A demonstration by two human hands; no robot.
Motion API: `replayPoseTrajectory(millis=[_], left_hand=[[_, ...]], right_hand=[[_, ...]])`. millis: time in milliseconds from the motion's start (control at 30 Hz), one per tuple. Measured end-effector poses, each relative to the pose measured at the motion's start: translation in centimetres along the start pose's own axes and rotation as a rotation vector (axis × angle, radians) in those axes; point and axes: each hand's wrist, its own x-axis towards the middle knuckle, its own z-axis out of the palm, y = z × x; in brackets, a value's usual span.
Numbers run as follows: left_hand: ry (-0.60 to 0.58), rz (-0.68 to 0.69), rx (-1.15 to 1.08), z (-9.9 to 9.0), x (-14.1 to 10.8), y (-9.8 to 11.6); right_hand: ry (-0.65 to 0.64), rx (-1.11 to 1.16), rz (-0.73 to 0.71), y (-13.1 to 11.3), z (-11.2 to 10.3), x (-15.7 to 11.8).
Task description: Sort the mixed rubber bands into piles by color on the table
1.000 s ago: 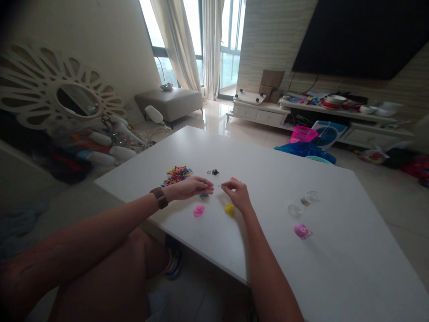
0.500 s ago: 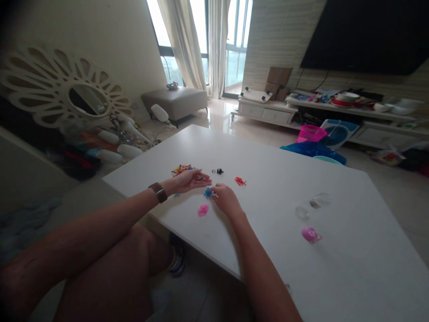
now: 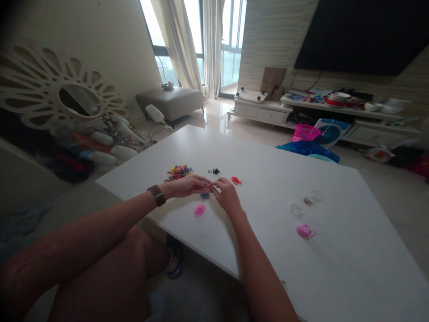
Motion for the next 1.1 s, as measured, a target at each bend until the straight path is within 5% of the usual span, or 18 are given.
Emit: replayPoseTrajectory(millis=[333,567,733,1100], left_hand=[[-0.033,-0.02,-0.023,-0.6,0.4,0.0],[0.028,-0.035,-0.007,-1.1,0.4,0.1],[0.066,0.003,-0.016,-1.1,0.4,0.2],[0.055,0.017,0.012,-0.9,0.3,0.1]], right_hand=[[0.064,-0.021,0.039,0.3,-1.1,0.1],[0.371,-0.281,0.287,6.2,-4.8,-1.3],[0.319,-0.329,0.394,8.7,-4.4,-2.4],[0.327,-0.279,0.399,8.6,-3.1,-1.9]])
